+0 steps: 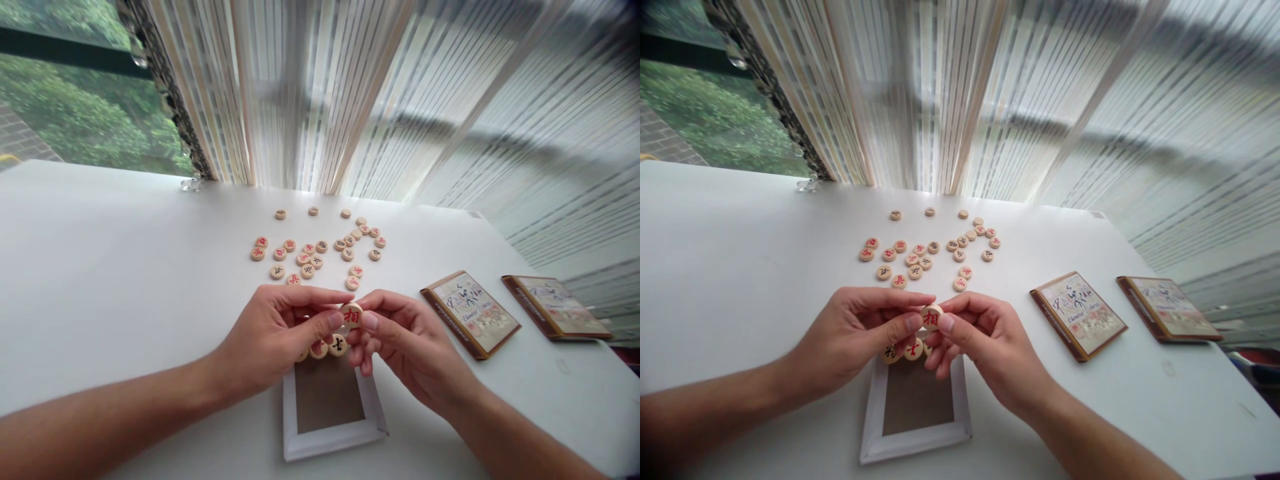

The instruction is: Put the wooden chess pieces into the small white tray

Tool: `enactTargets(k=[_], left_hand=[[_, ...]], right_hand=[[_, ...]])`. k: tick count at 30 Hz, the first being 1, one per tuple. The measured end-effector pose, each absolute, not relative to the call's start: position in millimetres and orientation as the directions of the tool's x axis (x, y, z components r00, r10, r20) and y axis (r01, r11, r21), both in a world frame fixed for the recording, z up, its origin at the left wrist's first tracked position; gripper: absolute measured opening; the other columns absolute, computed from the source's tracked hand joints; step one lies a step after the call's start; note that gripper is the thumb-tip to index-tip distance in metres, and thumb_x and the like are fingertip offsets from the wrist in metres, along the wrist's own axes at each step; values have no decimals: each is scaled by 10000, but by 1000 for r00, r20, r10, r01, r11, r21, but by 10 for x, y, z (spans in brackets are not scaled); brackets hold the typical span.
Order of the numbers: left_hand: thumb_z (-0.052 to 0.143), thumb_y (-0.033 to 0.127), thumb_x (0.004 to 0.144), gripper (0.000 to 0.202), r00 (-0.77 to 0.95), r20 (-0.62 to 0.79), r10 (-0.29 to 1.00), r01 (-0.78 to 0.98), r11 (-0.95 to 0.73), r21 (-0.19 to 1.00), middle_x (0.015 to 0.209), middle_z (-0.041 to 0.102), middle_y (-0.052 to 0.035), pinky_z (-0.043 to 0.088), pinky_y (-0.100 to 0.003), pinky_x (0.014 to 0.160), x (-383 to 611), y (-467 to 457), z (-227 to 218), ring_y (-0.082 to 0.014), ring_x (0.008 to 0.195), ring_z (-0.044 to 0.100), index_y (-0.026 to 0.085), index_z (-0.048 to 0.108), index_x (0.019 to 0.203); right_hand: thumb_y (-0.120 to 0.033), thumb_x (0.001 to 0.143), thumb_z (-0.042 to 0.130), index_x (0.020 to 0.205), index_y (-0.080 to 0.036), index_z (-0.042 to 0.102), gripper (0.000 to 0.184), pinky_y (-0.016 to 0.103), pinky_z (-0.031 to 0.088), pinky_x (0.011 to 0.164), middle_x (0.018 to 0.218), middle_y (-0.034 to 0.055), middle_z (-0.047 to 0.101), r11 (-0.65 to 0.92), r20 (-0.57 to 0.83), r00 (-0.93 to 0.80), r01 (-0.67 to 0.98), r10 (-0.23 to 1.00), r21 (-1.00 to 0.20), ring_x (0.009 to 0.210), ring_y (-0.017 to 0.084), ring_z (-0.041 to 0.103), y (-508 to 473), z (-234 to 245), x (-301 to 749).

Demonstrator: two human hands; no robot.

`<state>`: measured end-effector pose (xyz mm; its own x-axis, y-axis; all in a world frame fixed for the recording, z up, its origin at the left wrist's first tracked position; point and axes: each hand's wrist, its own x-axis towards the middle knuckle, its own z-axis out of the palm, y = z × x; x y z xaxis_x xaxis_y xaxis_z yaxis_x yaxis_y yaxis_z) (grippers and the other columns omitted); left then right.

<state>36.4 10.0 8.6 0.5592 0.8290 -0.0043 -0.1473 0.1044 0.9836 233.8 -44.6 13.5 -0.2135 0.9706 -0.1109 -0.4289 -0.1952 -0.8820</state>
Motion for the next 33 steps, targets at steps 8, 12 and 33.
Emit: enactTargets(k=[8,12,33], left_hand=[[895,258,827,385,625,-118,772,-158,273,949,777,807,-58,545,-193,559,346,107,122,-112,610,664,174,838,1199],[891,204,830,366,642,-99,760,-208,297,932,832,835,-67,565,-171,598,358,103,153,-113,666,698,168,842,1191],[803,108,901,344,580,284,763,-18,-336,942,937,848,-29,607,-151,719,297,101,85,-119,801,778,245,839,1215]], right_hand=[[-267,880,899,1037,-153,756,240,156,635,563,781,42,823,-279,-175,-244,-501,954,-819,637,144,809,-451,137,2340],[-232,904,879,1052,-161,730,222,142,637,576,792,32,834,-268,-159,-249,-508,955,-819,661,140,821,-449,125,2339],[-203,673,1028,904,-166,726,381,149,594,534,716,4,770,-137,-118,-84,-276,989,-951,594,103,710,-466,77,2294]])
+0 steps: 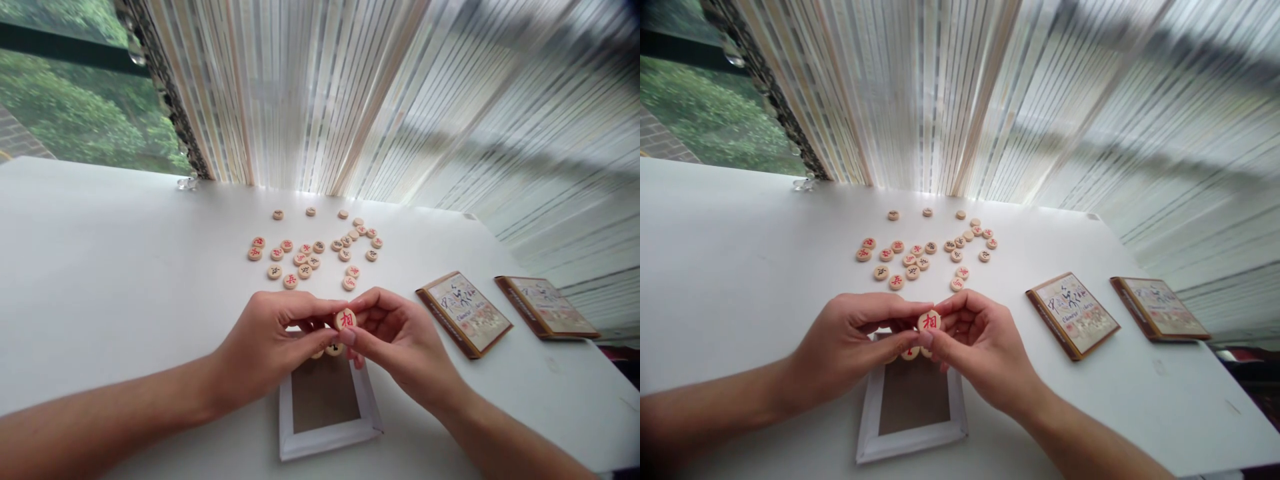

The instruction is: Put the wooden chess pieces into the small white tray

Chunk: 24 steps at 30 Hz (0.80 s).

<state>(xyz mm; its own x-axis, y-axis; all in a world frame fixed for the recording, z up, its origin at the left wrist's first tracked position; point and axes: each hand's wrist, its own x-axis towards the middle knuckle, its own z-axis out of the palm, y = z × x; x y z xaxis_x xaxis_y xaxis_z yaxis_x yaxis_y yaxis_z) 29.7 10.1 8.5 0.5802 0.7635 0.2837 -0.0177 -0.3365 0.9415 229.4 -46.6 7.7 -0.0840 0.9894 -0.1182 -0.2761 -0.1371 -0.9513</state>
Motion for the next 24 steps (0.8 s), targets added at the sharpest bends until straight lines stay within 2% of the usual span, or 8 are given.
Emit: enactTargets(k=[4,10,14,20,24], left_hand=[[793,69,895,340,583,411,701,-15,-496,868,914,825,-29,588,-143,702,285,101,89,-100,765,749,225,845,1193],[778,36,889,304,597,491,635,-48,-582,811,915,801,-50,594,-175,731,309,106,76,-111,758,732,179,848,1148],[780,33,889,275,614,447,651,-37,-542,840,884,780,-32,583,-167,721,298,102,88,-101,750,716,171,842,1119],[802,130,910,225,621,333,710,-21,-410,912,906,796,-29,582,-180,718,295,115,124,-115,790,725,192,843,1123],[811,159,910,238,601,277,750,-30,-325,945,920,813,-34,589,-195,730,311,117,133,-128,808,738,185,838,1145]], right_hand=[[-195,637,1042,865,-167,740,379,138,572,537,716,-3,768,-105,-96,-50,-225,994,-969,593,95,688,-476,75,2290],[-218,674,1025,793,-157,737,317,117,505,501,612,-19,723,-69,-65,-31,-150,997,-986,525,72,630,-477,82,2286],[-257,735,991,780,-155,734,280,142,505,483,599,-13,719,-77,-70,-50,-145,996,-987,495,83,625,-482,92,2290],[-378,898,865,843,-163,733,258,204,529,497,661,15,738,-87,-55,-138,-235,989,-968,492,106,637,-471,49,2345],[-356,882,885,898,-171,735,239,206,554,508,633,-4,723,-125,-75,-171,-302,982,-945,500,109,645,-469,50,2354]])
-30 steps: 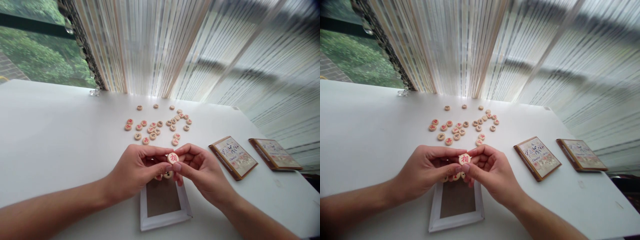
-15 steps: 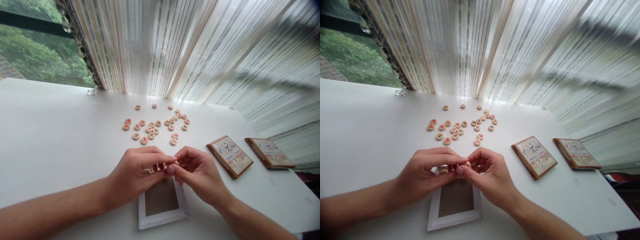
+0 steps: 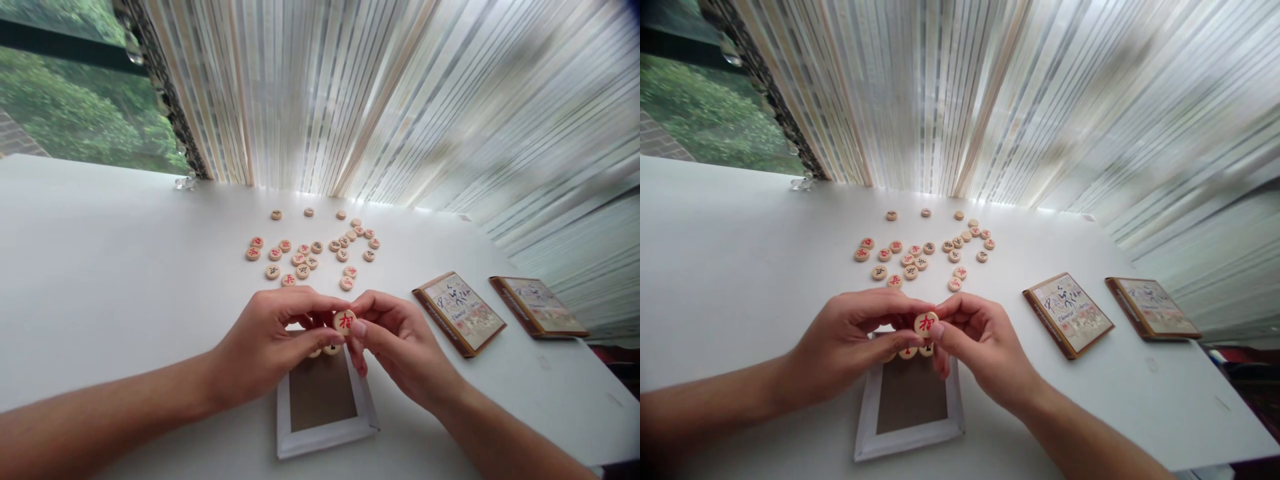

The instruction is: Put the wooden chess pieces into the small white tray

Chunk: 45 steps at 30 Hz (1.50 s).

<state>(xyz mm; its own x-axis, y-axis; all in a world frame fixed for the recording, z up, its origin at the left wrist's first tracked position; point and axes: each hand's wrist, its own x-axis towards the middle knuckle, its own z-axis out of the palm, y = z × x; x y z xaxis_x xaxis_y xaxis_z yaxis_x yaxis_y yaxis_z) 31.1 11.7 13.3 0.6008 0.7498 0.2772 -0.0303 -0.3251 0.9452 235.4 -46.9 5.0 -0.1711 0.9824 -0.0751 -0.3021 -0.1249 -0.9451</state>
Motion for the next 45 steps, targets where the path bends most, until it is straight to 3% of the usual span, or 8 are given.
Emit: enactTargets(k=[5,11,21,33,41,45], left_hand=[[808,164,916,240,606,242,758,-26,-285,958,922,813,-23,578,-182,704,311,97,129,-115,787,730,194,837,1152],[780,89,915,294,630,346,695,-15,-435,900,913,786,-17,562,-174,697,293,86,105,-99,769,711,215,832,1176],[776,70,894,300,633,378,676,-52,-450,891,864,771,-30,591,-207,706,295,76,130,-122,735,723,206,839,1154],[825,158,897,226,601,285,747,-44,-325,945,885,816,-53,583,-211,674,290,91,121,-143,748,739,183,856,1119],[738,87,941,328,655,397,643,-83,-461,883,904,803,-64,597,-203,697,293,111,131,-132,744,734,216,830,1228],[735,68,937,351,649,450,614,-91,-525,846,948,821,-74,595,-191,709,292,102,119,-137,790,752,228,828,1234]], right_hand=[[-287,760,980,888,-176,718,312,172,556,476,727,-1,747,-172,-114,-180,-349,977,-921,537,99,666,-458,72,2319],[-219,605,1054,782,-157,711,391,159,542,454,652,-18,727,-247,-193,-182,-347,964,-905,492,87,636,-447,100,2298],[-339,729,998,759,-155,715,339,205,575,464,606,21,749,-185,-142,-172,-269,975,-945,467,127,675,-485,145,2288],[-312,865,905,902,-140,782,215,233,655,579,683,50,791,-152,-81,-242,-293,967,-944,565,141,744,-477,122,2352],[-239,663,1031,770,-157,724,335,210,617,487,651,8,766,-229,-159,-223,-337,962,-913,499,133,712,-460,140,2329],[-279,648,1040,725,-158,700,369,209,593,455,609,16,758,-246,-185,-214,-306,959,-920,466,136,693,-466,154,2324]])
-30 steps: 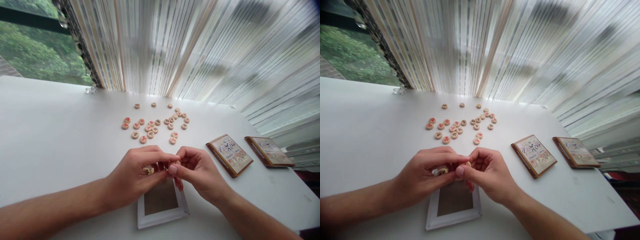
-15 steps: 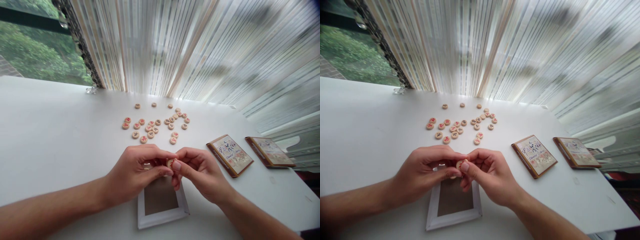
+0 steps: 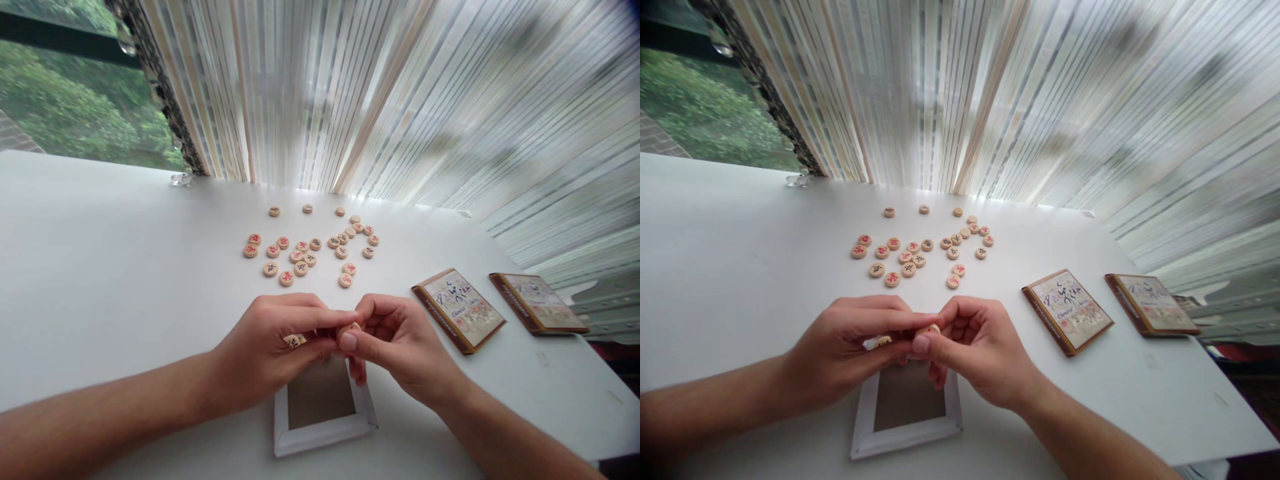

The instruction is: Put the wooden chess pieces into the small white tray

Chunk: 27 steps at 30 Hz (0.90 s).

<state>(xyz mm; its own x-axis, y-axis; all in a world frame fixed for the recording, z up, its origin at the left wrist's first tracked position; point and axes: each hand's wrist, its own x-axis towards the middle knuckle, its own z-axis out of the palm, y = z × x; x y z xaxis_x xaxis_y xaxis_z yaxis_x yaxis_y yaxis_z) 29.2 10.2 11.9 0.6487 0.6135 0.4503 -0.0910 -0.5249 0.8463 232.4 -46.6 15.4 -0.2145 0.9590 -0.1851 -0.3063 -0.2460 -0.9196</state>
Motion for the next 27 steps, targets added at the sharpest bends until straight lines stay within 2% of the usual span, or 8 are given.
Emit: enactTargets(k=[5,15,20,23,27], left_hand=[[791,79,904,360,645,443,623,-83,-519,851,900,811,-54,596,-196,743,283,94,93,-135,780,752,225,829,1231],[820,118,896,311,629,395,669,-59,-466,883,859,820,-45,575,-198,683,290,95,127,-130,718,726,227,848,1186],[834,136,894,297,620,394,678,-82,-444,892,835,816,-41,559,-171,671,298,107,132,-114,710,713,204,849,1182],[810,108,905,318,630,419,654,-95,-470,877,855,816,-47,567,-167,684,298,112,117,-114,725,723,196,838,1210],[759,63,928,362,640,454,621,-102,-516,850,926,821,-51,577,-170,725,298,92,77,-113,773,740,213,819,1252]], right_hand=[[-305,723,1002,753,-154,737,307,219,601,487,612,35,768,-201,-151,-200,-262,968,-944,487,141,699,-499,182,2314],[-290,829,936,832,-142,786,211,193,618,551,646,47,789,-136,-85,-217,-232,972,-963,535,129,730,-501,179,2343],[-324,966,808,894,-140,806,198,185,639,580,686,50,798,-100,-37,-248,-243,968,-965,562,116,749,-484,187,2353],[-269,880,895,871,-144,802,156,173,631,568,673,38,797,-143,-71,-250,-282,966,-949,548,112,742,-480,175,2356],[-156,681,1016,812,-151,770,279,147,600,530,680,10,793,-212,-137,-233,-333,963,-919,533,99,722,-472,145,2346]])
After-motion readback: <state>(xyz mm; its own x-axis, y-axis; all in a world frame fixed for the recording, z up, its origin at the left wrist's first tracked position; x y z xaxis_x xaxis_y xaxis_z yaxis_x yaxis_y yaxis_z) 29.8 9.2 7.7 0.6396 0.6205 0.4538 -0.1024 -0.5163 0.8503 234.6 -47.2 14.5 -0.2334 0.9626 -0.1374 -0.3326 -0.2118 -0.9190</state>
